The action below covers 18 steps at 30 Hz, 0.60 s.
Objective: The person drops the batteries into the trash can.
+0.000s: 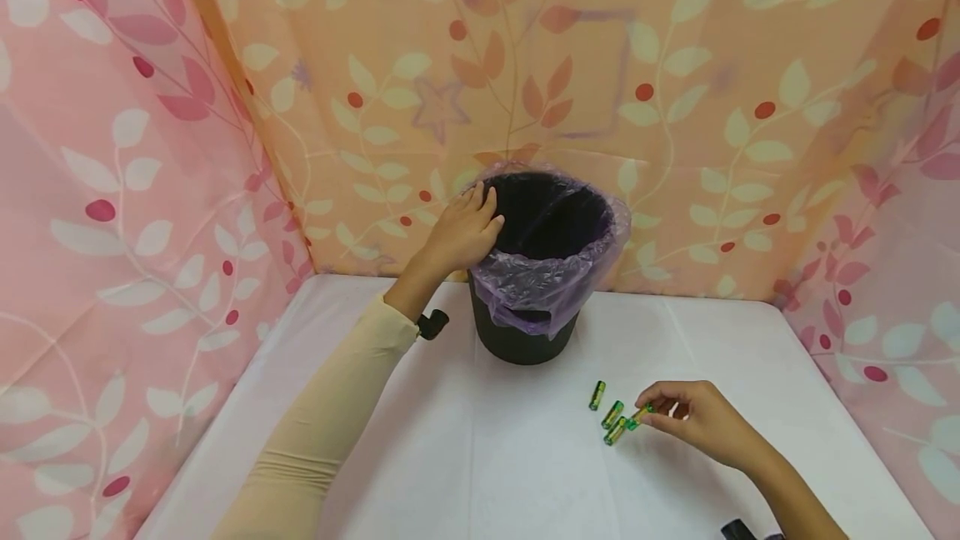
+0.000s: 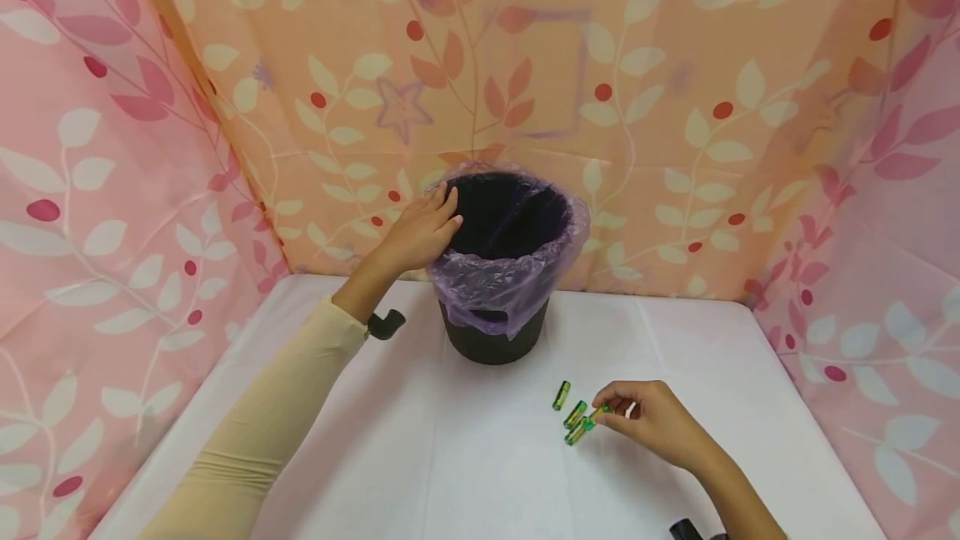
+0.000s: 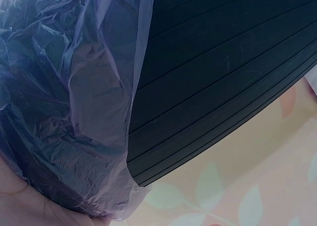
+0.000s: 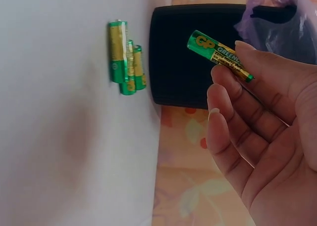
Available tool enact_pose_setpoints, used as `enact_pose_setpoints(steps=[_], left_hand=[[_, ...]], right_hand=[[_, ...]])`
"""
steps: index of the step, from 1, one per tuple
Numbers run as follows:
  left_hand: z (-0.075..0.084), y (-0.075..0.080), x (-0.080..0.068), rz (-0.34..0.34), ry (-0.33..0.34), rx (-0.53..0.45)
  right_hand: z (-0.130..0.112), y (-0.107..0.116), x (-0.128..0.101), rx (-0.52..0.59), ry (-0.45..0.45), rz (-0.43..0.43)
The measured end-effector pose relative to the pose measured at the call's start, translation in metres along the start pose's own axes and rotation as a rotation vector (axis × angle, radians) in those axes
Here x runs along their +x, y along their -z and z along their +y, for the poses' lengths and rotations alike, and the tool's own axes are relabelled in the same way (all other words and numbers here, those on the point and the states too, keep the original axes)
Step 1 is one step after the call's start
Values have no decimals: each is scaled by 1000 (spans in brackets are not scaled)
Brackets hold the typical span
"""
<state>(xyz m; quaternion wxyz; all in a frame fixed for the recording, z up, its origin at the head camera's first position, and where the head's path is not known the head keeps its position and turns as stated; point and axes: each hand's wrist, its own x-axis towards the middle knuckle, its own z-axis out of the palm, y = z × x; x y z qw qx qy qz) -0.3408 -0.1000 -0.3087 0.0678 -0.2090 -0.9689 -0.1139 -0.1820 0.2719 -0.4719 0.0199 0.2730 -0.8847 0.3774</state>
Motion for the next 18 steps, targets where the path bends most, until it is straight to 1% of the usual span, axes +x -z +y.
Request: enact_pose_setpoints(steps=[5, 10, 18], left_hand=[[-1, -1, 0, -4, -1, 7], [-1, -1, 0, -17, 5, 13], [0, 0, 0, -25, 3, 18]], right_hand=[[-9, 10, 10, -21, 30, 8], [-20, 19, 21, -51, 85, 5], [-35, 29, 39, -89, 138, 29]])
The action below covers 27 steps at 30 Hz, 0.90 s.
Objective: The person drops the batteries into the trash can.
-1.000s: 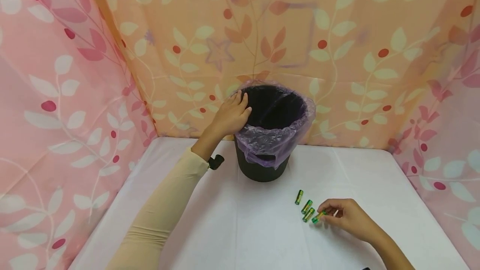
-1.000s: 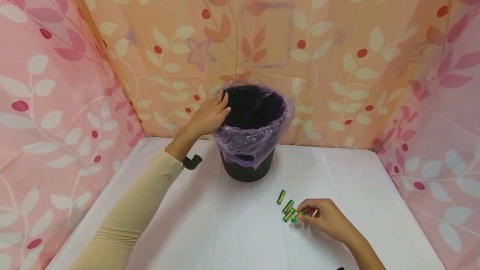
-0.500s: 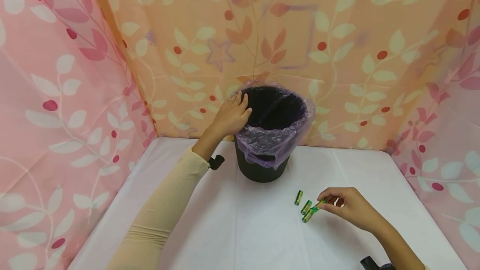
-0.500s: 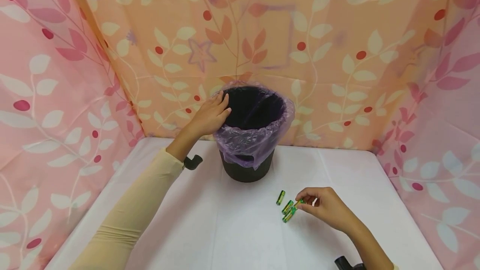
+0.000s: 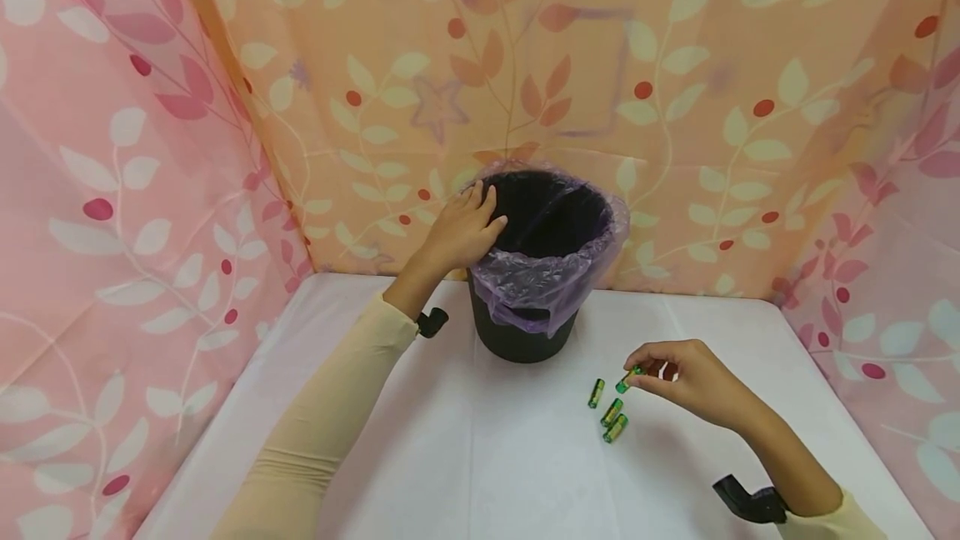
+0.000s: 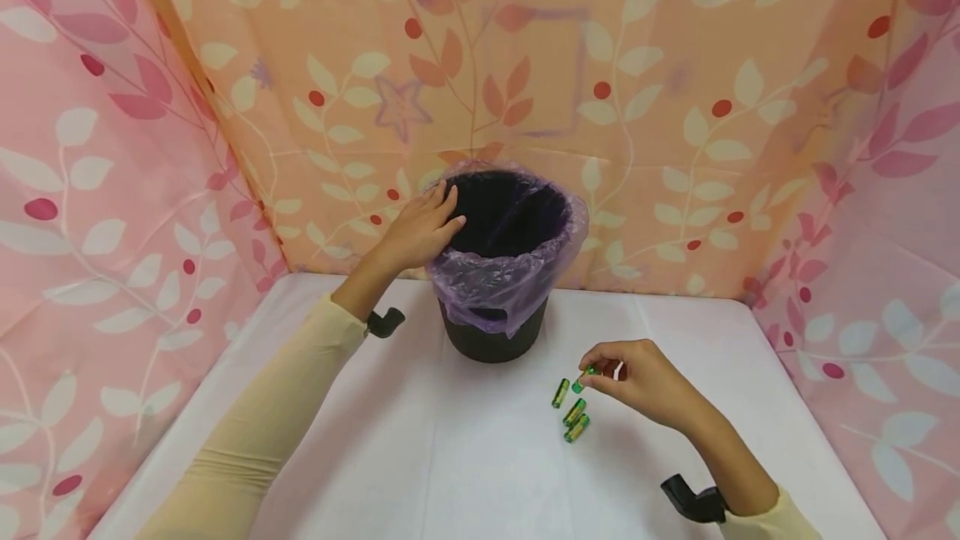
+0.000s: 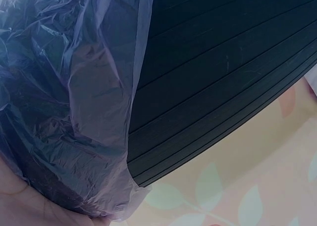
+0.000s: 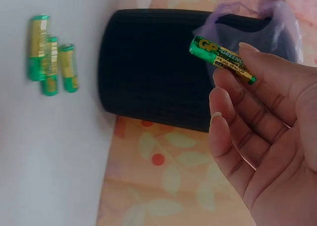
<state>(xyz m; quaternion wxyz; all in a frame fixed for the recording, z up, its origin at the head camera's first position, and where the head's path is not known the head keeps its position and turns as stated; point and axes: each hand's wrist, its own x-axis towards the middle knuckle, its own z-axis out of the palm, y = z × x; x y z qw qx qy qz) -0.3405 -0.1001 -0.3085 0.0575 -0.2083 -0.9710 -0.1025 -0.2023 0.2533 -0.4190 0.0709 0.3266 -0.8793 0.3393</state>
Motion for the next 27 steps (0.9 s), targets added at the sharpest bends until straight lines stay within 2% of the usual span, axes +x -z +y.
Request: enact_pose_setpoints(steps=[17, 27], left_hand=[[-2, 2, -4, -5, 5, -12], [1, 3, -2, -10, -4, 3]], right_hand=[[-26, 25, 44, -55, 120, 10], [-45, 44, 66, -58, 151, 47]])
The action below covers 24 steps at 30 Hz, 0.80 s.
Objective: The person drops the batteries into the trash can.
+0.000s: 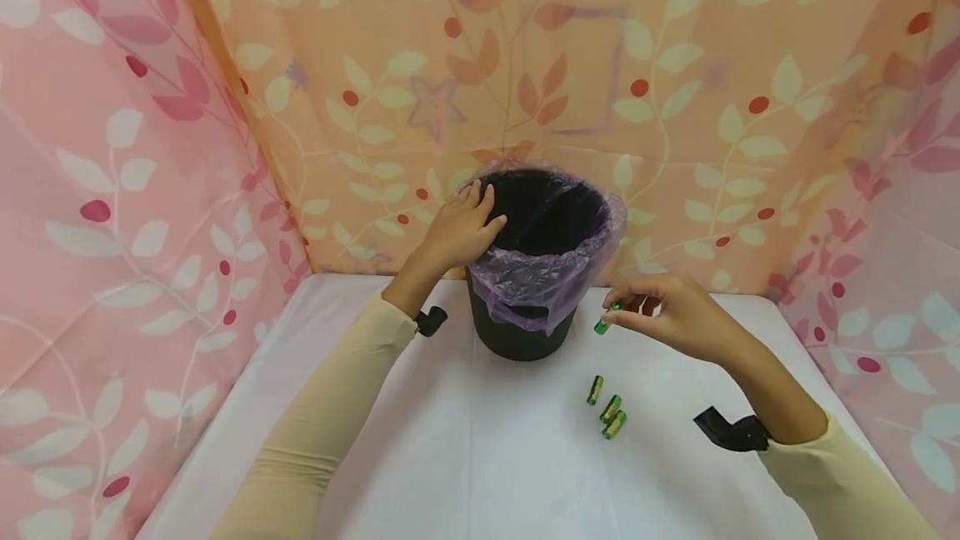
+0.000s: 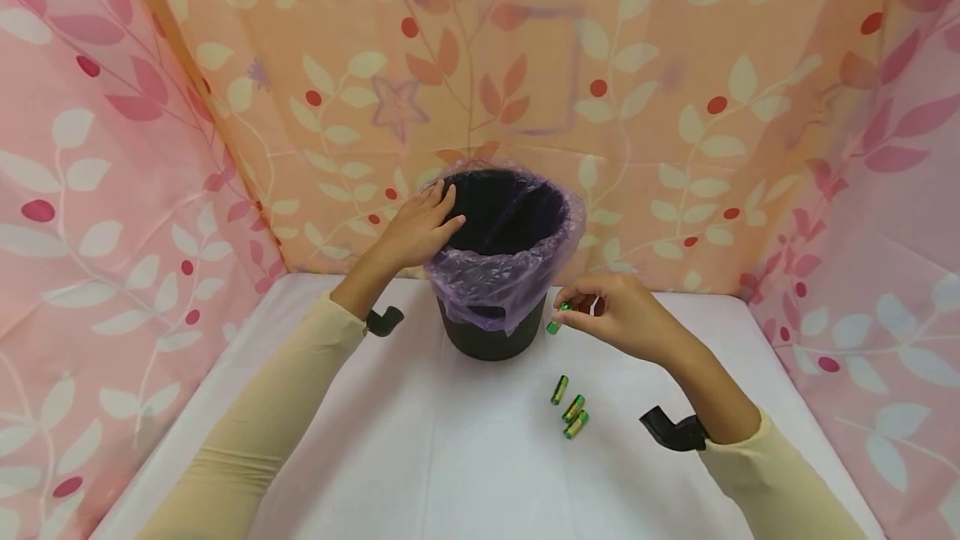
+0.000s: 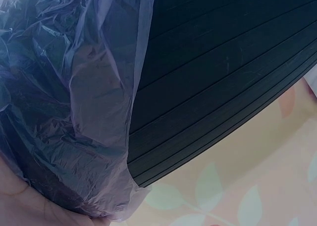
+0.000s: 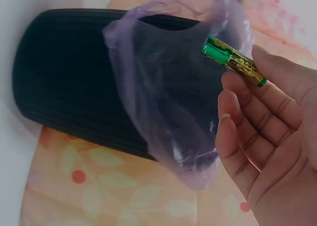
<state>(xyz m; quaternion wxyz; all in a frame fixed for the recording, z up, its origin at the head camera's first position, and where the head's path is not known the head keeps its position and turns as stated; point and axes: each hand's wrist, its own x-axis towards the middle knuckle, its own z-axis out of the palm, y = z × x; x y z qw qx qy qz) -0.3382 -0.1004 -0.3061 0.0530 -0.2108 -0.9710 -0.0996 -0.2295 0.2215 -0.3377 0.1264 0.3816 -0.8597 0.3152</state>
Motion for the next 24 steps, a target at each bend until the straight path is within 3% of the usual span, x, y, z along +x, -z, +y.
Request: enact_pose_setpoints(steps=[24], left_hand=[[-1, -1, 0, 6, 6, -17]], right_hand=[[-25, 32, 56, 113, -7, 79]])
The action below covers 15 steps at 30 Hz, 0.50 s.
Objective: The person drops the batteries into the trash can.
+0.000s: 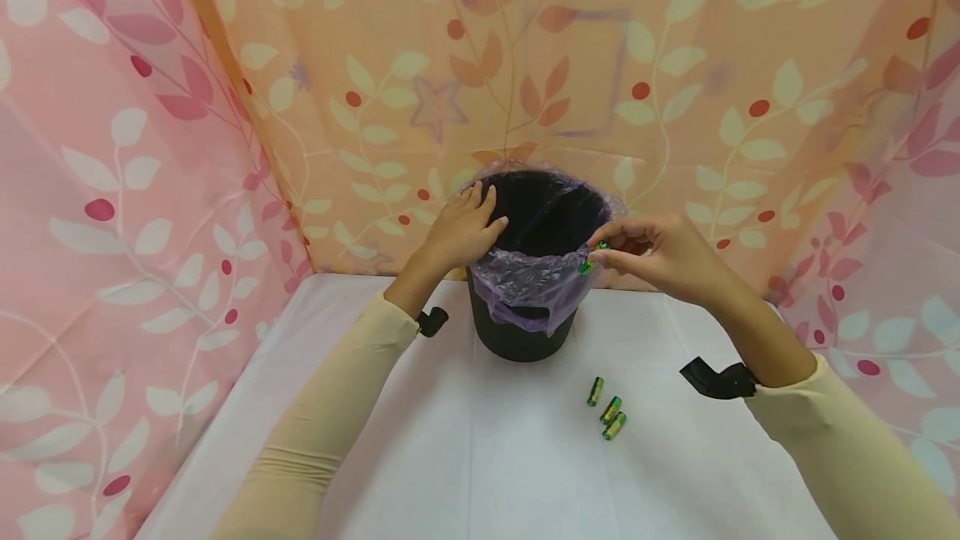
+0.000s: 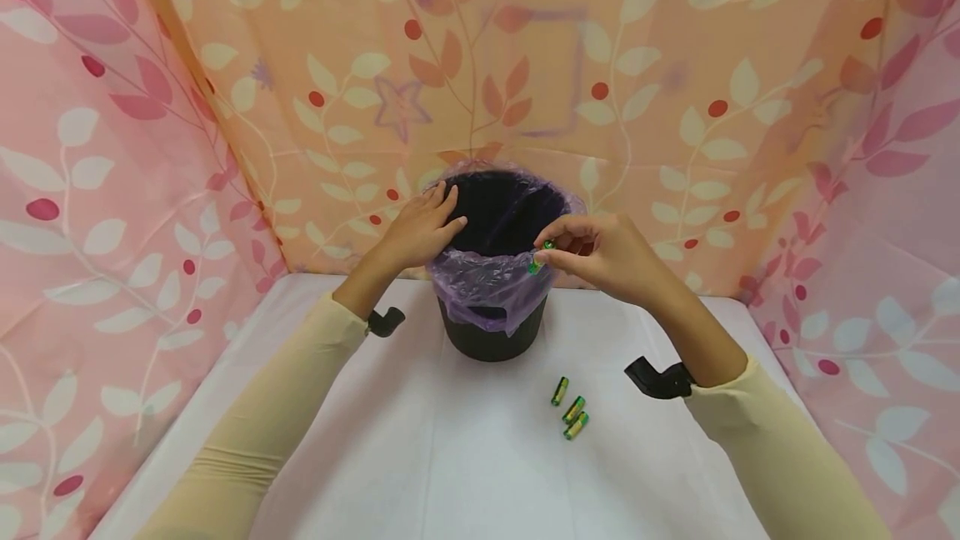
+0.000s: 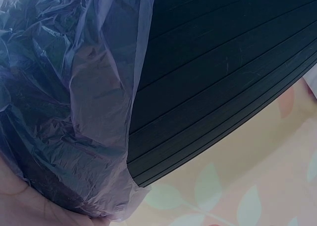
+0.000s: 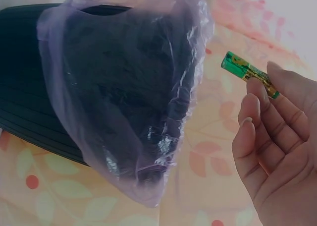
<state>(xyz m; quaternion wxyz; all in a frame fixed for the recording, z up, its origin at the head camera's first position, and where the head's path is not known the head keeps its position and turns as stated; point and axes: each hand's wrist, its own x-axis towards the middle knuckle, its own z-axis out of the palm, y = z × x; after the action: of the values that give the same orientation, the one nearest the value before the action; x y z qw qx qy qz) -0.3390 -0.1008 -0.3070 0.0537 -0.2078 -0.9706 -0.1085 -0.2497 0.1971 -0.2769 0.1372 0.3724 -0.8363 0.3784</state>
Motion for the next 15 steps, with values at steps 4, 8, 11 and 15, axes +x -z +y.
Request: enact_pose_setpoints(steps=[4, 8, 11, 15], left_hand=[[0, 0, 0, -2, 0, 4], [0, 0, 1, -1, -1, 9], [0, 0, 2, 1, -2, 12], [0, -1, 2, 1, -5, 16]], right_hand=[[0, 2, 8, -7, -32, 21], [0, 2, 15, -21, -91, 40], [2, 2, 20, -16, -125, 57], [8, 1, 25, -22, -142, 75]])
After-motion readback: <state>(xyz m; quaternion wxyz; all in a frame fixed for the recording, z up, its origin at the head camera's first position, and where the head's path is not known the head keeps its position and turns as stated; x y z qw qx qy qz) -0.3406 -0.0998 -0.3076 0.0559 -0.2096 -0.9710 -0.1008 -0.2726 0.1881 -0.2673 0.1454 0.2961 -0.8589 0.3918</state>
